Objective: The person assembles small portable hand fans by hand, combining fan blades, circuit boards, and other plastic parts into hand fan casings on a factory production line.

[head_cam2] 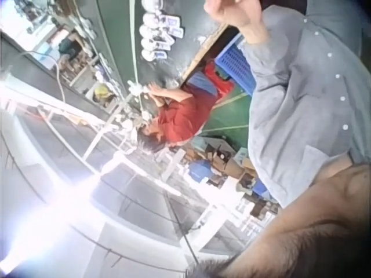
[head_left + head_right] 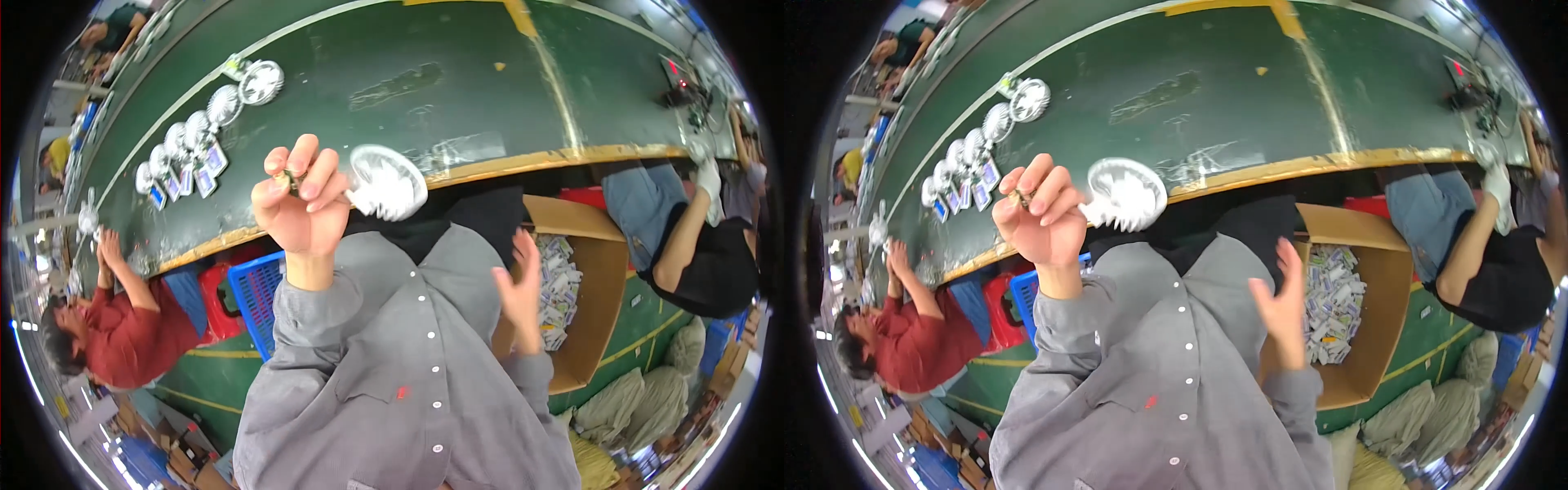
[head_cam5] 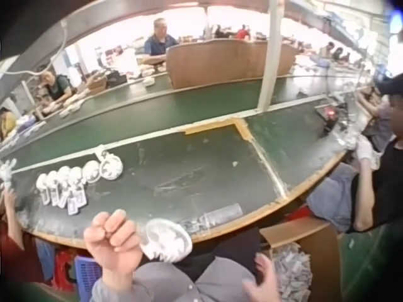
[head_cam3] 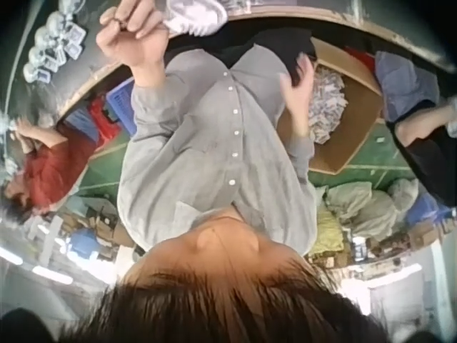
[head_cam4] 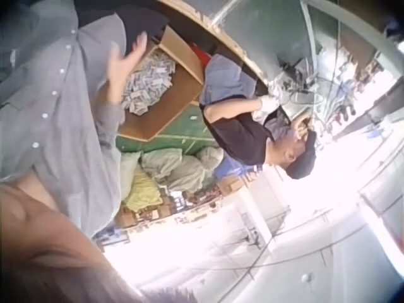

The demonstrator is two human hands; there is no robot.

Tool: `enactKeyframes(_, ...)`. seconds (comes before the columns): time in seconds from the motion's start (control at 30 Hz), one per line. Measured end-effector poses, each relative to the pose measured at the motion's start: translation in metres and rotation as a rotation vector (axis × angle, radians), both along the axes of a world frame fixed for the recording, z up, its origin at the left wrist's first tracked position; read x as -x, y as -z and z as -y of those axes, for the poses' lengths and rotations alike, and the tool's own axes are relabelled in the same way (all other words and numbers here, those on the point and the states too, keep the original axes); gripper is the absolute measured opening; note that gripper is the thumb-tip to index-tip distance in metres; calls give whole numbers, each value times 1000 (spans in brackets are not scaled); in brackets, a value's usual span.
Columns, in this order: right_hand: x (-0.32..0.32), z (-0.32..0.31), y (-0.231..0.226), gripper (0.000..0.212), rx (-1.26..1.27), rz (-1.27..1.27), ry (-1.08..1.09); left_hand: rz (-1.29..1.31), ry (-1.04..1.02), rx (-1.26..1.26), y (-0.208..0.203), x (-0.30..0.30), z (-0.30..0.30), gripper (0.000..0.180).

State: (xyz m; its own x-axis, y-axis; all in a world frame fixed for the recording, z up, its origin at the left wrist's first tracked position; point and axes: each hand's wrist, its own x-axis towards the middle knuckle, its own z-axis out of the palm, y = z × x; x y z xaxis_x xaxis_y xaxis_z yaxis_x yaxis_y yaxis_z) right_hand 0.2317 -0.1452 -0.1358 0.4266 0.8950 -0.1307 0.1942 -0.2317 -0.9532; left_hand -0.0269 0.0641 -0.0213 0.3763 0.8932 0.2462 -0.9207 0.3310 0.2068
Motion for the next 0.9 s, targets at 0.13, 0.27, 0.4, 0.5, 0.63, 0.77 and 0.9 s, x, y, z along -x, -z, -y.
enactKeyframes(0.13, 39, -56, -47, 89, -622, 618, -263, 202, 156, 219, -10, -46, 22, 17)
enactKeyframes(0.27, 42, -69, -69, 42, -475, 75, -271, 77, 34, 339, -19, -79, 25, 24)
enactKeyframes(0.4, 32, -69, -79, 37, -338, -1059, 36, -1369, -829, -597, 7, -71, -33, 55)
enactKeyframes(0.5, 7, -61, -73, 48, -372, -1167, -8, -1977, -1082, -896, 40, -14, -115, 69)
enactKeyframes(0.63, -5, -66, -71, 54, -419, -1403, 11, -2708, -1035, -813, 98, 109, -188, 73)
enactKeyframes(0.77, -17, -77, -62, 51, -443, -1215, 172, -2691, -905, -979, 123, 96, -177, 61)
enactKeyframes(0.9, -45, -99, -46, 37, -501, -617, 235, -2404, -790, -1062, 76, 35, -108, 50)
